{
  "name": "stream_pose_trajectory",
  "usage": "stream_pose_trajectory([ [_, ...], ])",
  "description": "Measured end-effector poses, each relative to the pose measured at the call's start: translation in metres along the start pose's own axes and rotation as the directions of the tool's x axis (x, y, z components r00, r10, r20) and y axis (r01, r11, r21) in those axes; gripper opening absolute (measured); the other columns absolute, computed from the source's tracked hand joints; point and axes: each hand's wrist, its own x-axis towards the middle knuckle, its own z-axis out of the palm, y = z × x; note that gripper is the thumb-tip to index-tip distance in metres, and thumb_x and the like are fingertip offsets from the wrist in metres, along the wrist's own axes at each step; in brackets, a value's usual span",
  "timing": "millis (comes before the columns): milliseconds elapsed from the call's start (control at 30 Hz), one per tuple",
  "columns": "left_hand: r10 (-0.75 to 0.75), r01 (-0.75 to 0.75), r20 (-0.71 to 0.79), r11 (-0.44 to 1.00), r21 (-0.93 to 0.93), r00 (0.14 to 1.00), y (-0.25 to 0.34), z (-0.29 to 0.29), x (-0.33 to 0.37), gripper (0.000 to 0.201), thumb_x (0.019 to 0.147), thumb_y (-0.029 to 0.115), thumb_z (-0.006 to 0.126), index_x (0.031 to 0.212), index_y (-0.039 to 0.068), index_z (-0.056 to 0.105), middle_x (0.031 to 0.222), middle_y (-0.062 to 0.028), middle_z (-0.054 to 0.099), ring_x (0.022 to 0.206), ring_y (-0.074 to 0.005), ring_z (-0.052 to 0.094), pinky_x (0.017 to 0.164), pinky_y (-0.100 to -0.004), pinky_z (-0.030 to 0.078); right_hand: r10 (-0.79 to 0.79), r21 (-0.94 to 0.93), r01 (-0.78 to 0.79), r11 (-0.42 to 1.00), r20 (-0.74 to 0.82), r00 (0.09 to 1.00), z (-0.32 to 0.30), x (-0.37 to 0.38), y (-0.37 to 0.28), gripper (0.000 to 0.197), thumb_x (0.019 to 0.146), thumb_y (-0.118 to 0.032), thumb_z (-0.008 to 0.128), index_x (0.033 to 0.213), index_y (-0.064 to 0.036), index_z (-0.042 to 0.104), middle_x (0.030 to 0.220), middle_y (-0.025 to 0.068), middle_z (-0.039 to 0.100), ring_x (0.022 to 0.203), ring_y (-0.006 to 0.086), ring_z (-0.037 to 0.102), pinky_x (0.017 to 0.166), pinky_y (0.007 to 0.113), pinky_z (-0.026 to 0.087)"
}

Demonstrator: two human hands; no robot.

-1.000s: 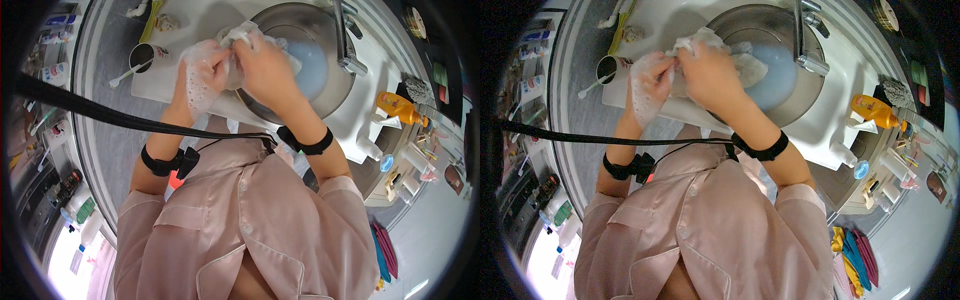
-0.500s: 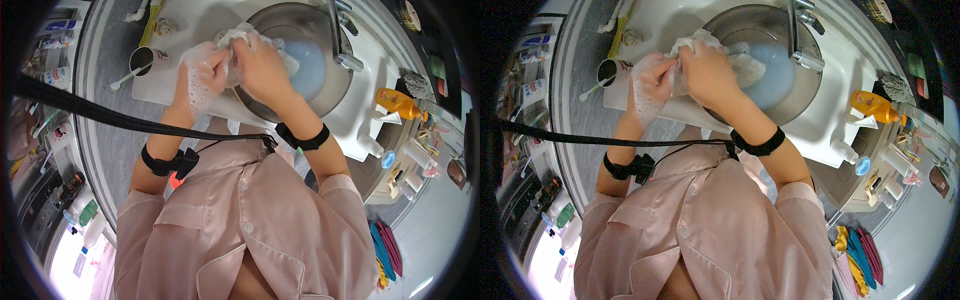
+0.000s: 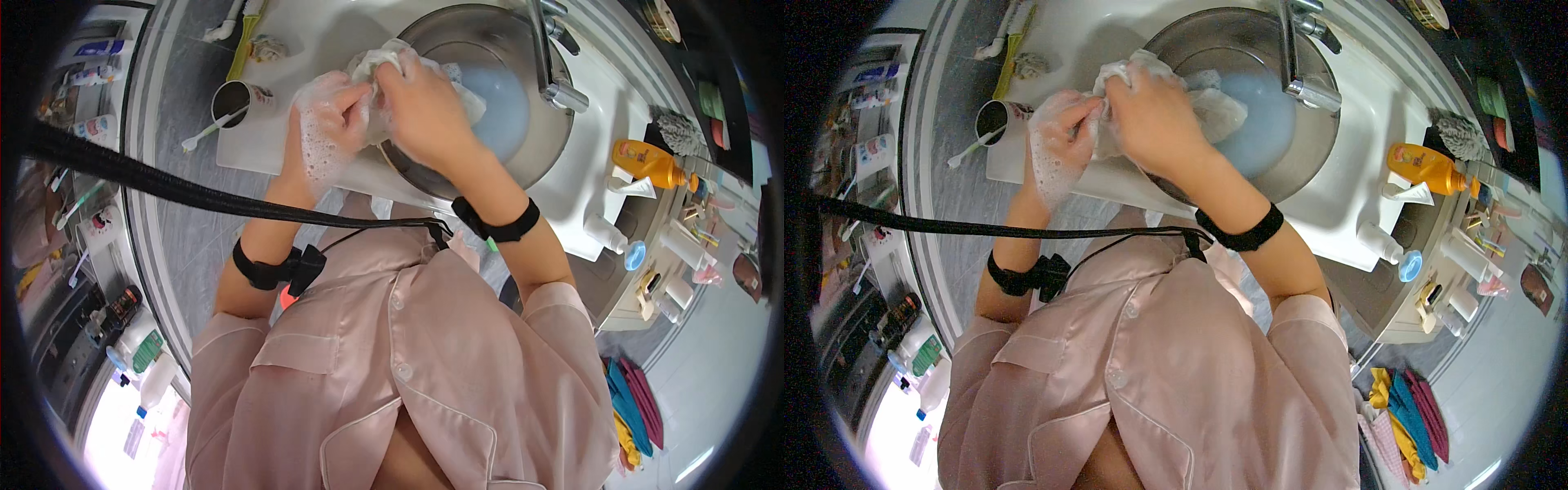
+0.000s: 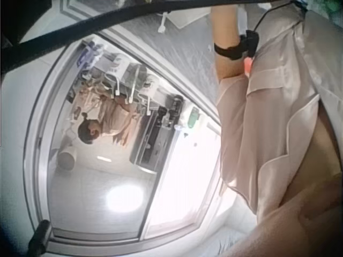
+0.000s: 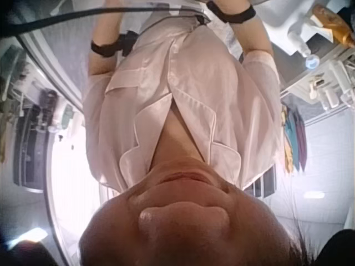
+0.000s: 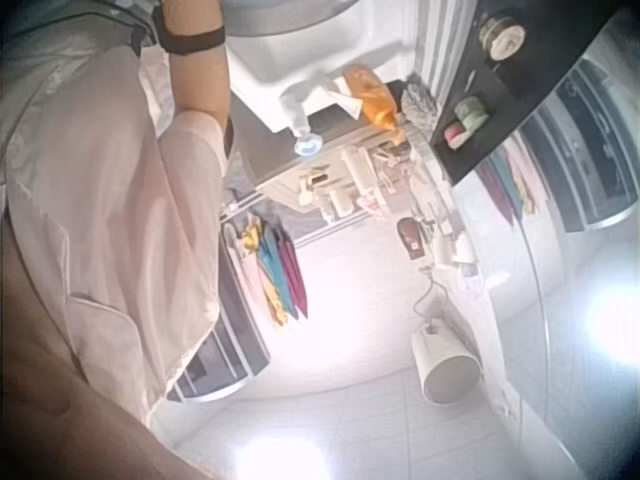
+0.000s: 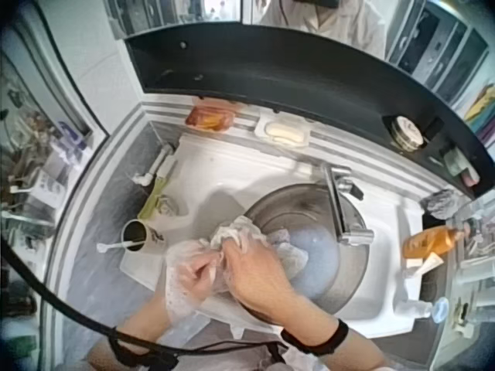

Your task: Washing a white piece of clothing by hand in a sink with soap.

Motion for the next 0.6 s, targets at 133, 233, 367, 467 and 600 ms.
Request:
stream_pose_trajectory([
  [133,-0.032,0.031,0.023,0.999,0.036,0.999,-0.003,-0.002,-0.004,0.017,0.074,0.003,0.054,0.088,-0.002,0.061,0.085,-0.0174,0.058,0.082,-0.0333,0.056,0.074,-0.0357,0.044,-0.142,-0.006,0.142,0.990,-0.104,0.984,-0.002,0.000,-0.008,0.016,0.070,-0.011,0.056,0.083,-0.0033,0.051,0.084,0.0171,0.050,0.068,0.0346,0.053,0.063,0.044,0.042],
  [233,-0.019,0.019,0.017,1.000,0.012,1.000,-0.001,0.000,-0.006,0.017,0.073,0.003,0.055,0.088,-0.002,0.061,0.085,-0.0172,0.058,0.080,-0.0331,0.056,0.072,-0.0361,0.044,0.004,0.035,-0.004,0.999,0.001,1.000,-0.002,0.001,0.003,0.017,0.071,-0.008,0.055,0.085,-0.0048,0.047,0.085,0.0150,0.049,0.072,0.0347,0.052,0.066,0.044,0.040],
  [367,-0.033,0.033,0.028,0.999,-0.006,0.999,-0.005,-0.002,-0.009,0.017,0.073,0.004,0.055,0.088,-0.001,0.061,0.085,-0.0171,0.058,0.080,-0.0321,0.056,0.071,-0.0359,0.044,-0.021,0.004,0.022,1.000,-0.019,1.000,-0.001,-0.005,-0.011,0.017,0.070,-0.007,0.055,0.084,-0.0047,0.047,0.085,0.0150,0.049,0.073,0.0346,0.052,0.065,0.044,0.041],
  [467,0.130,-0.128,-0.163,0.991,0.027,0.978,-0.001,0.002,-0.008,0.009,0.070,0.000,0.052,0.075,-0.001,0.059,0.068,-0.0154,0.052,0.065,-0.0334,0.052,0.058,-0.0393,0.042,-0.069,0.042,0.070,0.997,-0.025,0.997,0.000,-0.004,-0.005,0.015,0.070,-0.007,0.055,0.083,-0.0046,0.047,0.086,0.0155,0.049,0.073,0.0342,0.052,0.063,0.043,0.040],
  [600,-0.002,0.002,0.002,0.998,0.063,1.000,-0.006,0.000,-0.012,0.015,0.073,0.003,0.055,0.085,0.000,0.062,0.082,-0.0153,0.057,0.078,-0.0304,0.056,0.068,-0.0364,0.044,-0.048,0.015,0.049,0.999,-0.047,0.998,0.005,-0.006,-0.010,0.014,0.071,-0.013,0.056,0.082,-0.0058,0.051,0.082,0.0151,0.051,0.068,0.0352,0.053,0.064,0.044,0.043],
])
